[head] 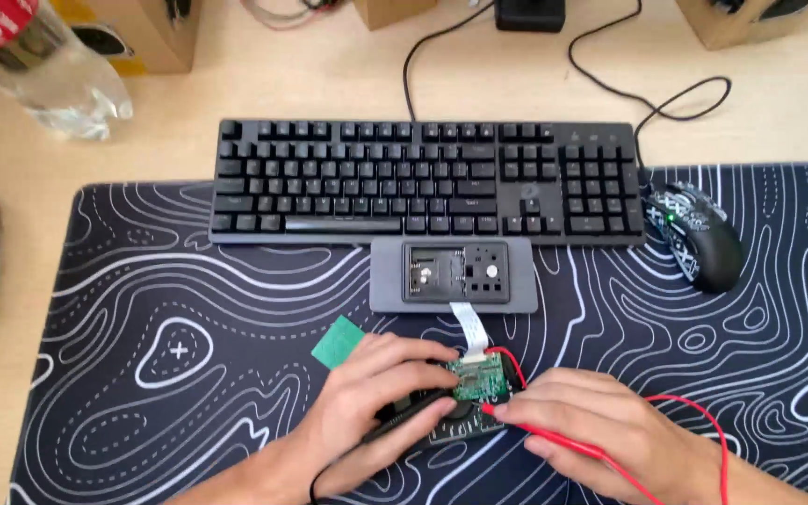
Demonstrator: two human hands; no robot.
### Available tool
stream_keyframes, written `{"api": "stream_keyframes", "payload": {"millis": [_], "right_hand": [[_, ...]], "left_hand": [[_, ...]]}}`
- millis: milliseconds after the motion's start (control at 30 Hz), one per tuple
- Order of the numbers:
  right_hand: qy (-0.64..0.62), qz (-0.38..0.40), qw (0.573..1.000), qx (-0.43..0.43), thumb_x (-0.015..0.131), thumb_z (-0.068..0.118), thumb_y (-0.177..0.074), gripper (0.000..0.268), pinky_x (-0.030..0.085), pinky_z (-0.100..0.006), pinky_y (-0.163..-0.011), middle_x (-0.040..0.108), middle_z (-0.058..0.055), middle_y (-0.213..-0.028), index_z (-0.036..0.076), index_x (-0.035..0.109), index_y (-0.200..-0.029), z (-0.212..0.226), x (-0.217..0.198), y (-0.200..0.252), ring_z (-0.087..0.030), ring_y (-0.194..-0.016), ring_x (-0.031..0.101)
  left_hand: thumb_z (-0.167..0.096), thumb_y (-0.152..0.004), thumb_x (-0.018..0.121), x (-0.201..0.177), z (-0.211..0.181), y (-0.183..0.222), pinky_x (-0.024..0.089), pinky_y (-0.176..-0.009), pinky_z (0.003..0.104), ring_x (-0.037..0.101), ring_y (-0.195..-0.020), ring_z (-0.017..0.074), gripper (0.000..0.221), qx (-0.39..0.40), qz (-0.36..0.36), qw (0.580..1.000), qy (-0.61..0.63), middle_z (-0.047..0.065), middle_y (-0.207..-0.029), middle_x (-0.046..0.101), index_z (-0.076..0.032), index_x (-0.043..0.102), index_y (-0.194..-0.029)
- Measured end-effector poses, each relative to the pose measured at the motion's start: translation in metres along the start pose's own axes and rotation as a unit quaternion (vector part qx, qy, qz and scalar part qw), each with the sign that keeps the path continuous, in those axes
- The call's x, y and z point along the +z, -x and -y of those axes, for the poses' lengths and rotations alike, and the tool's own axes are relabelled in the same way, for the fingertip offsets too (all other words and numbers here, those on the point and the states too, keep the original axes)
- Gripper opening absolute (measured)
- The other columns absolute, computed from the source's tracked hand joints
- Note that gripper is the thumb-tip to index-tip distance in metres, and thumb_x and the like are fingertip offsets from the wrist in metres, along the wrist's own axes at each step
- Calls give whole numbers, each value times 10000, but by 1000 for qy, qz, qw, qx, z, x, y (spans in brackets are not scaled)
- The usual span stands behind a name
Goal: Testing a printed circuit board (PCB) using a multimeter probe to check various test points.
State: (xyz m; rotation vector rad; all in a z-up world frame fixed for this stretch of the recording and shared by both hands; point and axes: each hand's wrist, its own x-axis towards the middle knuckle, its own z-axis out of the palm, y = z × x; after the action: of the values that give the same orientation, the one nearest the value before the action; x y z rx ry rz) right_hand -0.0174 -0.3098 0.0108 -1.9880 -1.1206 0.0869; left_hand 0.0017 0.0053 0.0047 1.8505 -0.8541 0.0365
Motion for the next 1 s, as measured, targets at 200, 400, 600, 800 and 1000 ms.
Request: {"api": "stream_keyframes", "payload": {"millis": [200, 400, 600, 800, 1000], "right_hand": [[-27, -53, 998, -3, 679, 143, -1124, 238, 679, -380, -826, 819, -79, -1104, 4, 743, -1307, -3, 6, -16, -265, -904, 797], [-39, -60, 997, -42, 667, 131, -1144, 254, 670, -429, -840, 814, -157, -1170, -31, 727, -1330, 0, -1, -19, -341, -907, 766], [-48, -53, 997, -28, 655, 123, -1152, 268, 662, -413, -849, 811, -145, -1205, -23, 719, -1367, -2, 3, -13, -320, -932, 747], [-35, -56, 998, -19, 646, 137, -1141, 294, 691, -416, -975, 815, -104, -1206, -10, 721, -1385, -9, 8, -3, -304, -1041, 811], [-14, -40, 999, 9, 614, 163, -1137, 317, 690, -377, -963, 828, -111, -1194, 15, 748, -1382, -8, 0, -2, -263, -1043, 828]], "left_hand": [[-191, -1084, 787, 3, 5, 1, 529, -1044, 413, 795, -1184, 232, 165, -25, 4, 1000, 12, 92, -1358, 810, -131, 823, -1233], [-176, -1076, 781, -2, 2, -1, 588, -981, 412, 796, -1122, 260, 176, -49, 16, 999, 17, 114, -1326, 819, -130, 868, -1222], [-173, -1059, 799, 2, 7, 0, 589, -1001, 373, 772, -1087, 223, 169, -34, 8, 999, -4, 76, -1335, 819, -140, 878, -1205], [-170, -1115, 740, -2, 4, -4, 545, -1019, 389, 788, -1149, 259, 160, 16, 15, 1000, 11, 104, -1360, 785, -82, 807, -1229], [-173, -1126, 737, 0, 6, -2, 524, -1058, 427, 774, -1157, 290, 172, 32, 9, 999, 21, 135, -1359, 770, -77, 794, -1257]]}}
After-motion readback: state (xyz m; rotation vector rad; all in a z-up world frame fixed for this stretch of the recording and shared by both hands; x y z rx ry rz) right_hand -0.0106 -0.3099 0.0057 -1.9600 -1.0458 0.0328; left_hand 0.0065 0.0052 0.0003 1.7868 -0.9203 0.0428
